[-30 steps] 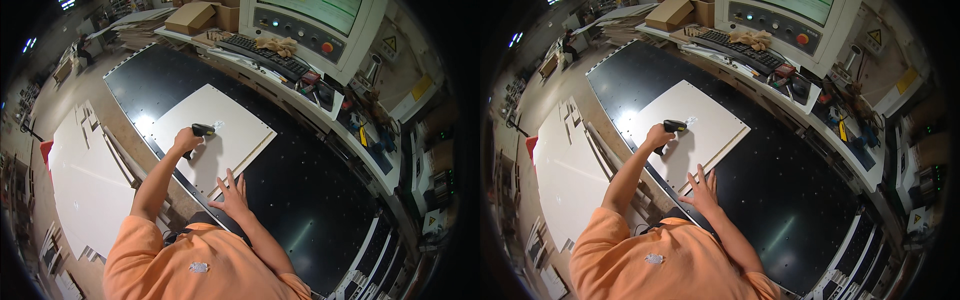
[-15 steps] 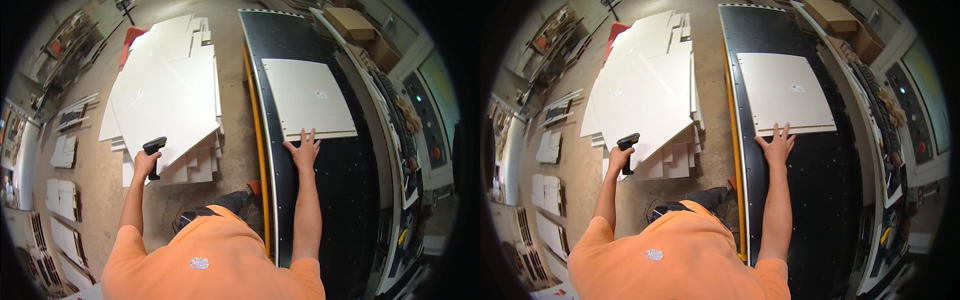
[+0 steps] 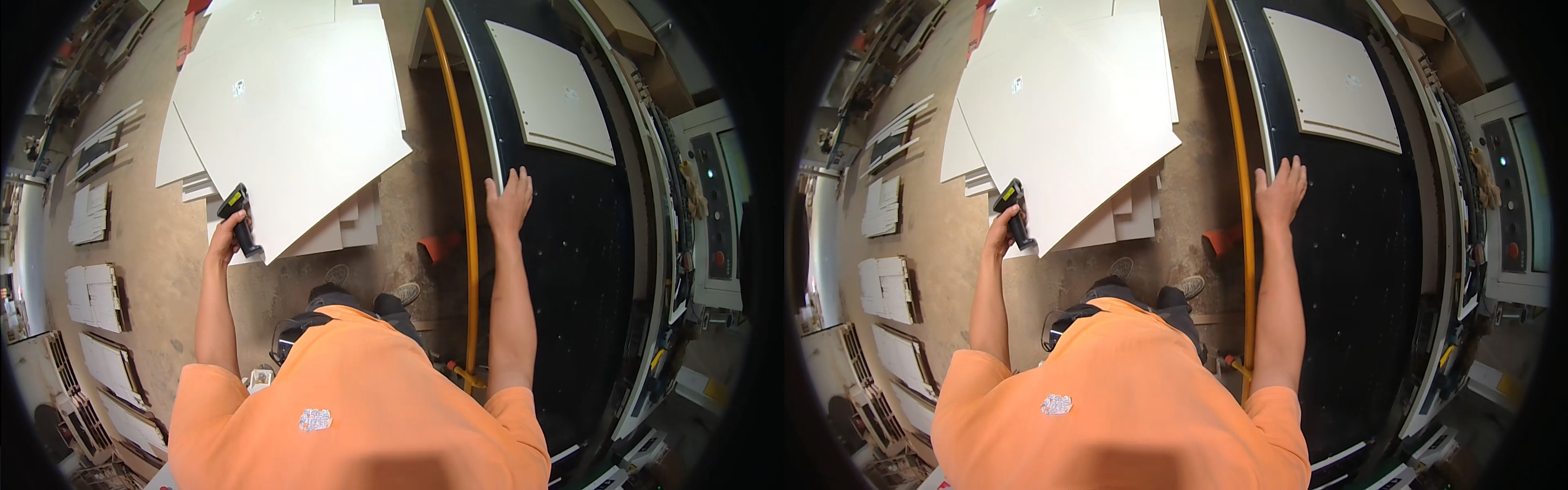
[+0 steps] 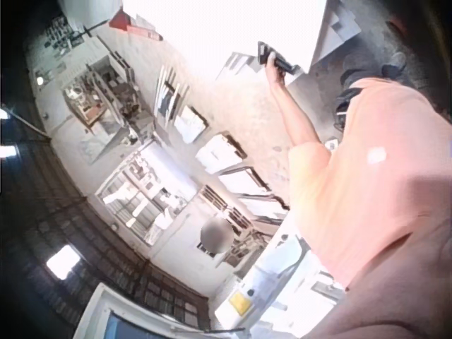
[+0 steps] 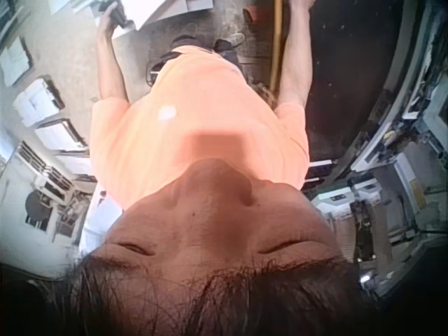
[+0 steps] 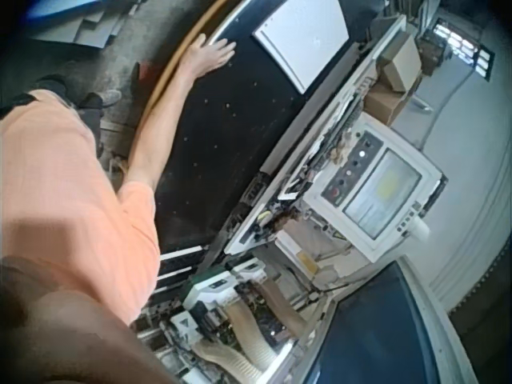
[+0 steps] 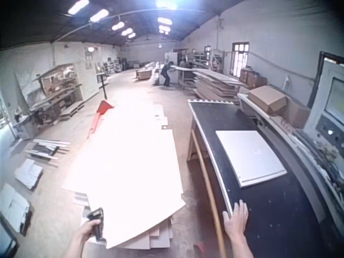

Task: The person scans barcodes on white panels using a handheld scanner, places them on a machine, and stacks them. The person also uses a wrench to adjust a part of the machine.

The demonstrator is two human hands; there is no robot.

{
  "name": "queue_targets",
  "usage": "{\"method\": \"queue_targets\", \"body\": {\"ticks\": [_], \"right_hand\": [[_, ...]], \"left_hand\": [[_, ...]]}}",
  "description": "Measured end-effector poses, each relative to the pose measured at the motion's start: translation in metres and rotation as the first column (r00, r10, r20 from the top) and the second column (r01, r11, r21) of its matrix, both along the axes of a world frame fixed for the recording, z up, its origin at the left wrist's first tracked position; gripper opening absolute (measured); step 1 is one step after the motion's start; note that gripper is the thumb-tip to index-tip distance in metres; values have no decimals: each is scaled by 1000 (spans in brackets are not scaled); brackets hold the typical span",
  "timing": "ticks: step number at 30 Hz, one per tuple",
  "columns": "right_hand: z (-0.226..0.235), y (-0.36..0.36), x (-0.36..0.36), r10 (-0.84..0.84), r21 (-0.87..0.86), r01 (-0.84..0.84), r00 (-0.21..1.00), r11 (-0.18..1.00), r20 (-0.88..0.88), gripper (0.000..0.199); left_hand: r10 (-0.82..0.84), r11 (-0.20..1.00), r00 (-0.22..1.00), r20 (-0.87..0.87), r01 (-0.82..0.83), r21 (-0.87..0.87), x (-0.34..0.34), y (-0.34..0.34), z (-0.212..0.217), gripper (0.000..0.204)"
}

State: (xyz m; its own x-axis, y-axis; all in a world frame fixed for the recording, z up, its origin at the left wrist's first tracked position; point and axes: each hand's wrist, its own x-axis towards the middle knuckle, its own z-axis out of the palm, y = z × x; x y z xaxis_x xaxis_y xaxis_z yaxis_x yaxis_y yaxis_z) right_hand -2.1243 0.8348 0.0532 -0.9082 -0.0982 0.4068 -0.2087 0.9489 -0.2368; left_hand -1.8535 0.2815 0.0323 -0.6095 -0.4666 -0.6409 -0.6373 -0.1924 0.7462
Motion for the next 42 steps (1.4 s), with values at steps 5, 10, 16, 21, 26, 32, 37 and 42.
{"method": "queue_targets", "body": {"ticks": [5,10,16,21,26,32,37,42], "right_hand": [[-50,-146,122,269,-628,26,889,778,370,53],[-80,-275,178,621,-753,640,530,155,578,57],[-71,-304,199,364,-790,604,762,-102,535,31],[-15,-200,241,302,-791,607,771,-79,561,39],[61,-89,286,-91,-727,684,730,69,678,40],[59,-9,389,-607,-619,783,523,65,598,62],[45,35,499,-766,-661,744,366,-100,529,65],[61,7,587,-814,-621,693,86,-365,575,71]], "left_hand": [[-29,992,995,-96,40,118,-18,-42,-17,43],[-22,999,988,-151,26,27,-20,-37,-23,43],[-175,979,975,-138,187,83,1,2,-1,34],[-96,969,947,-307,159,188,16,-9,12,36],[205,954,945,-256,-135,267,-11,-95,9,32],[-118,970,959,-256,167,178,-13,-23,11,36],[-348,852,836,-424,471,228,-53,62,43,31],[-564,682,659,-498,711,169,-115,172,68,29]]}}
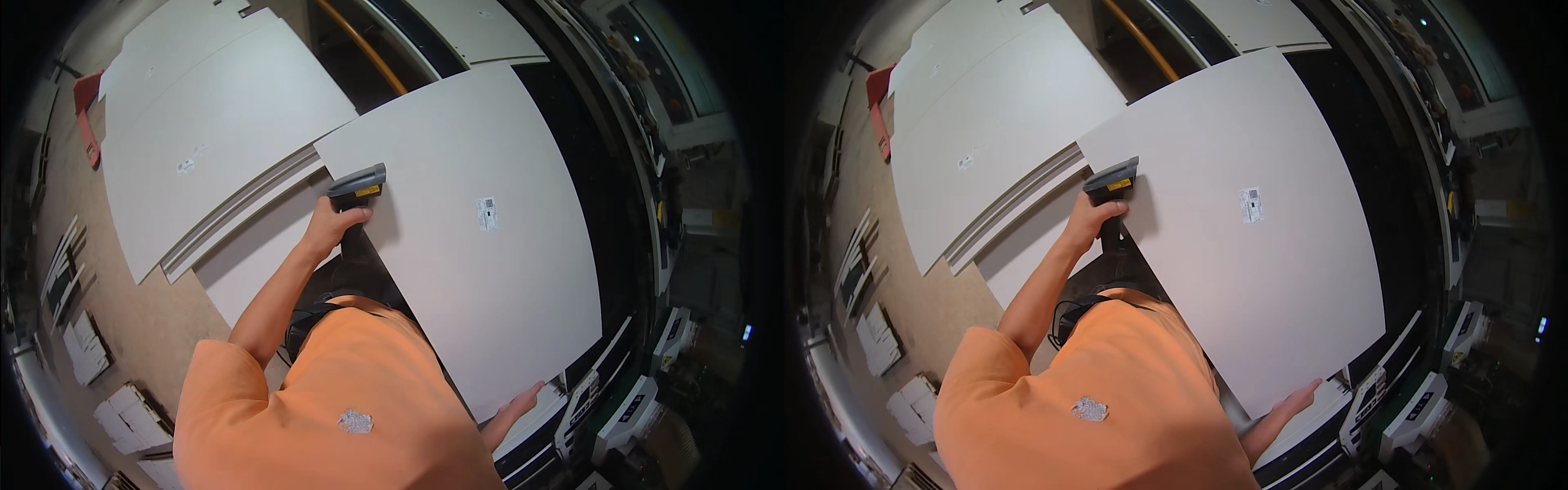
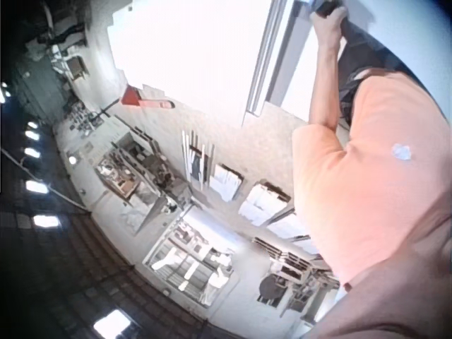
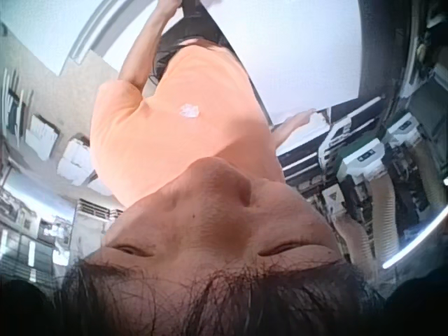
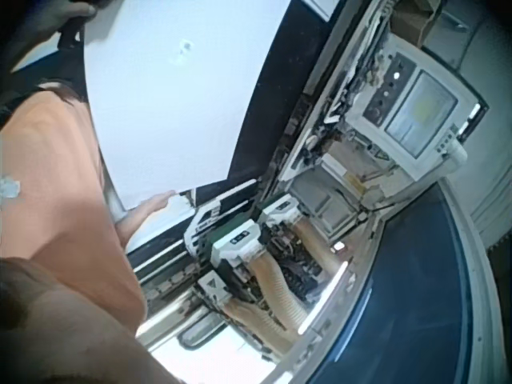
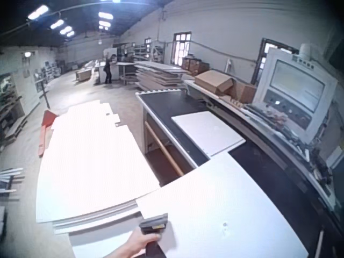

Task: The person scans barcodes on white panels using a handheld scanner, places them on a machine, and stacks them. The person also uses a wrench to adjust a part of the machine.

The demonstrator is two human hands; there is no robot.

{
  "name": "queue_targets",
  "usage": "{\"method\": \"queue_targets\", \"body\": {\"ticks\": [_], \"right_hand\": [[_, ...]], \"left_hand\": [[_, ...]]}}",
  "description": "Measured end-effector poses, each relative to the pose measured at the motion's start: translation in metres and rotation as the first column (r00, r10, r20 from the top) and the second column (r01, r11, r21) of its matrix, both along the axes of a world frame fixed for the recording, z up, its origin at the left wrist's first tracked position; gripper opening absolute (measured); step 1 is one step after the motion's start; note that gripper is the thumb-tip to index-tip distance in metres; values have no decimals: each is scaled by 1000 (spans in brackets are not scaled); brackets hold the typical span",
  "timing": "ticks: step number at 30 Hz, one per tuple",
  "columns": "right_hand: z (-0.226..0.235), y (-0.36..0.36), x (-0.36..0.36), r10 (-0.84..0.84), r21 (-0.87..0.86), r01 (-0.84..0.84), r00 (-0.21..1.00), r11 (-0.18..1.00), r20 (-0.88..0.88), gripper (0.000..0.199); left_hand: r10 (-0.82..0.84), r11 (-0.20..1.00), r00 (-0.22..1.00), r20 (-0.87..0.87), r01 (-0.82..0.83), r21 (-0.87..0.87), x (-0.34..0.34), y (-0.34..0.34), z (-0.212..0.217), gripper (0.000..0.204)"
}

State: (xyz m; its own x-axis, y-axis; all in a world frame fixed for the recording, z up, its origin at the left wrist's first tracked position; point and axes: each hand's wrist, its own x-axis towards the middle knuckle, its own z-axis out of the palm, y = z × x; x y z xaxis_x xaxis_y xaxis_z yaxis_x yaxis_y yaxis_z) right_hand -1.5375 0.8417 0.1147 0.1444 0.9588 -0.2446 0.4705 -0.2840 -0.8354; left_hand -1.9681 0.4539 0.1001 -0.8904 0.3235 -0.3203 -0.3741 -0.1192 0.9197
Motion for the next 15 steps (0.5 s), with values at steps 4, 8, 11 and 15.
{"method": "queue_targets", "body": {"ticks": [4,8,11,15], "right_hand": [[-1,-54,58,-203,-70,208,976,976,75,75],[-29,-130,97,-165,90,178,977,980,-134,71],[-44,-163,91,-389,-119,371,859,921,-334,65],[-56,-191,14,-437,-215,393,655,894,-616,61]], "left_hand": [[-246,969,969,-33,246,4,-25,105,4,32],[-480,877,877,15,480,5,-9,189,-5,32],[-681,731,731,24,680,55,34,226,-20,28],[-895,432,429,123,902,-6,92,231,-30,29]]}}
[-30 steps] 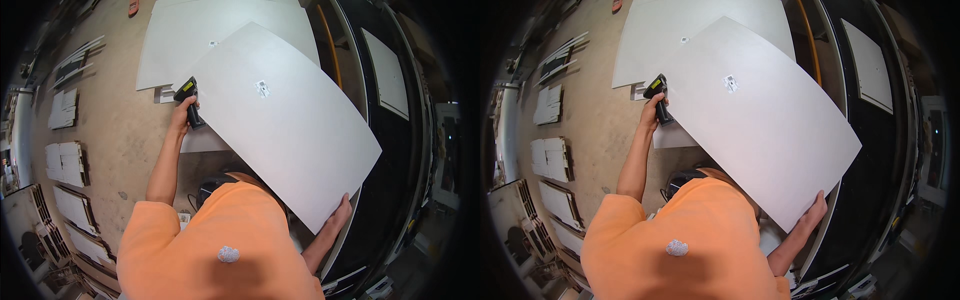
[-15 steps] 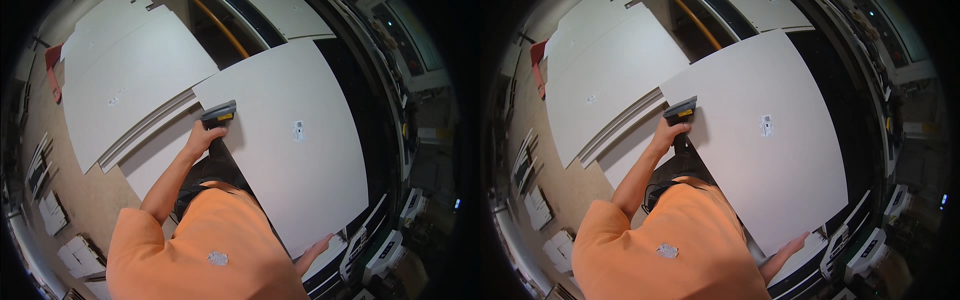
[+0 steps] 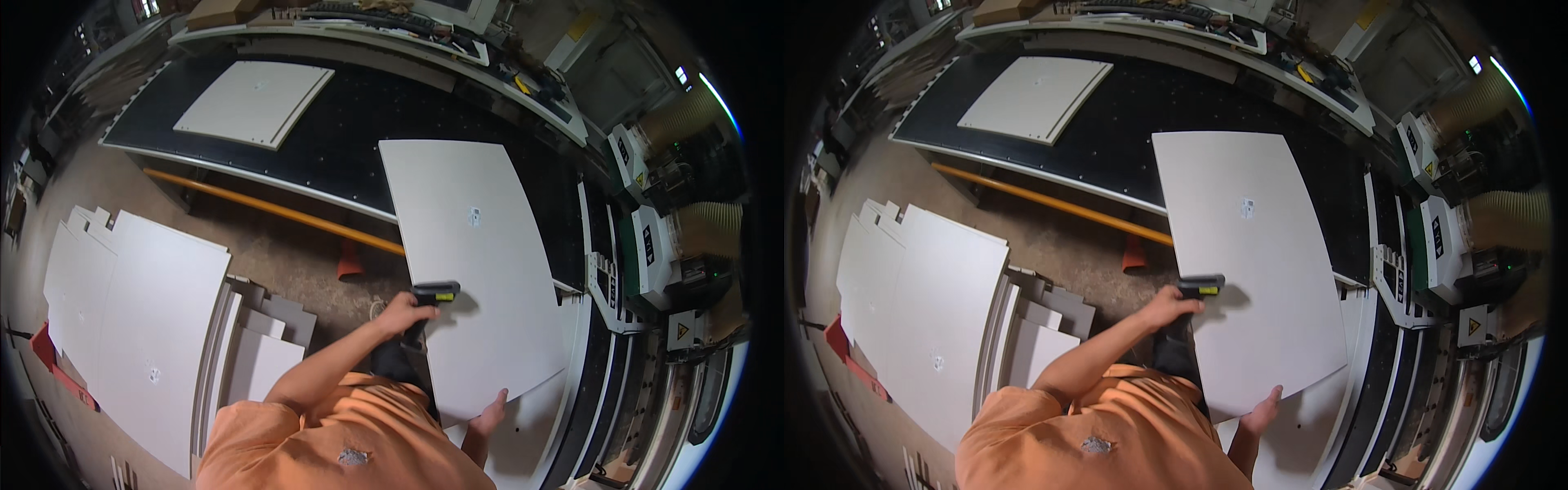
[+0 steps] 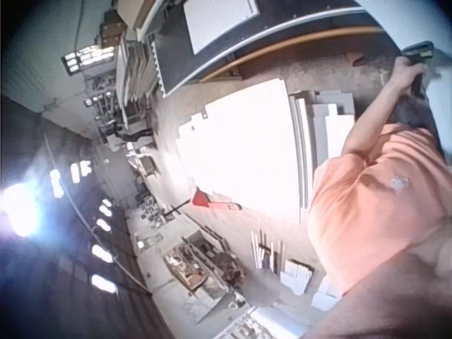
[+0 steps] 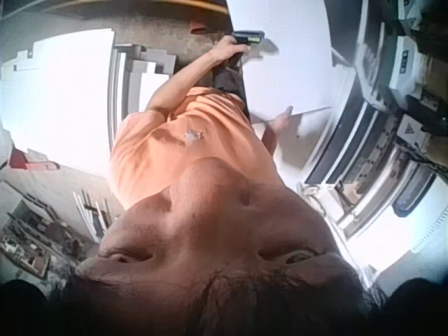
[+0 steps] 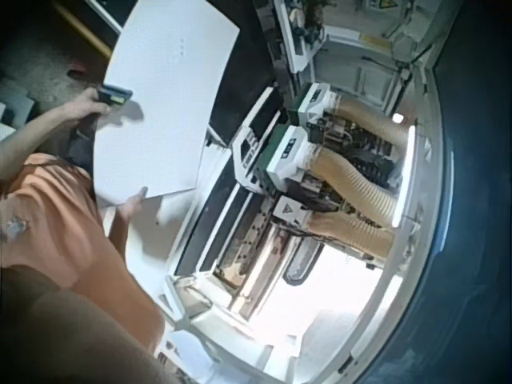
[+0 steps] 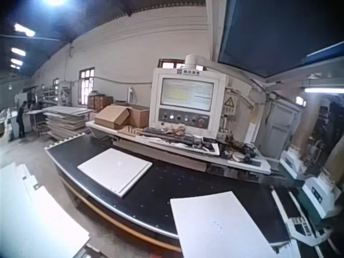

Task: The person scans barcodes on white panels using a handheld scanner, places them on a machine, and stacks them. The person also uses a wrench to adjust a part of the machine.

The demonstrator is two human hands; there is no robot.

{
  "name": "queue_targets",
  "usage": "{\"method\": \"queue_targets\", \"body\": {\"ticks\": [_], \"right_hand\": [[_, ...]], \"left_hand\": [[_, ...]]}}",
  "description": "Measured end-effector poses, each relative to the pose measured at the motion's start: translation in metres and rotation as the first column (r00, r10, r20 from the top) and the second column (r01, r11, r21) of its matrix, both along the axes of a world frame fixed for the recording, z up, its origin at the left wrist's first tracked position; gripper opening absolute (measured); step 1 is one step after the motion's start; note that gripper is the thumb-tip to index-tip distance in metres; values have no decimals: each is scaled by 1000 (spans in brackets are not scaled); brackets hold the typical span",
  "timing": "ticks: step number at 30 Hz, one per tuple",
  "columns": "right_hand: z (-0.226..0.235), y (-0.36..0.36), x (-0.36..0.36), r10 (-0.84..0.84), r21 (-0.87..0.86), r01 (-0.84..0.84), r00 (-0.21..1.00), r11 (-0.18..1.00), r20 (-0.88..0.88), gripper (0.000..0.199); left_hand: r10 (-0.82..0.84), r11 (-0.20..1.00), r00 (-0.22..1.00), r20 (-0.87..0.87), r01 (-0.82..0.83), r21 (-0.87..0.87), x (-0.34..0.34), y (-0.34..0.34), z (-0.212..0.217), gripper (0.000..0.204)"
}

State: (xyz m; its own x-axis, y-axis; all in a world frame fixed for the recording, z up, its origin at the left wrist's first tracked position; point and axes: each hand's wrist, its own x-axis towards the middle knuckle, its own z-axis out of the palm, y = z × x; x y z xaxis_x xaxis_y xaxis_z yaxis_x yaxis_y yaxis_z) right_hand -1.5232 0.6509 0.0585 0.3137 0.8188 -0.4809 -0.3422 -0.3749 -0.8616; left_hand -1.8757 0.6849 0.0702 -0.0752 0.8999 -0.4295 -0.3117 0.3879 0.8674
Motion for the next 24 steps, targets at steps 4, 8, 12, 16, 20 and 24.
{"method": "queue_targets", "body": {"ticks": [4,8,12,16,20,24], "right_hand": [[43,-14,-37,610,-312,-532,747,787,264,32],[66,34,-19,90,46,-586,201,809,975,18],[38,113,-6,90,-11,-399,181,917,979,49],[-4,102,-68,377,-82,-368,910,926,172,51],[0,49,-171,388,2,-388,922,922,6,47],[59,70,-203,695,-66,-959,153,277,702,30]], "left_hand": [[-239,971,971,-7,239,-14,20,-48,-7,29],[-152,986,987,-44,155,60,-45,-75,-4,27],[11,990,977,-213,-40,-134,-120,-59,25,27],[366,896,761,-536,-444,-19,-161,-83,46,30],[560,769,688,-462,-639,-20,-152,-132,47,25],[399,848,842,-364,-489,-203,-125,-137,44,26]]}}
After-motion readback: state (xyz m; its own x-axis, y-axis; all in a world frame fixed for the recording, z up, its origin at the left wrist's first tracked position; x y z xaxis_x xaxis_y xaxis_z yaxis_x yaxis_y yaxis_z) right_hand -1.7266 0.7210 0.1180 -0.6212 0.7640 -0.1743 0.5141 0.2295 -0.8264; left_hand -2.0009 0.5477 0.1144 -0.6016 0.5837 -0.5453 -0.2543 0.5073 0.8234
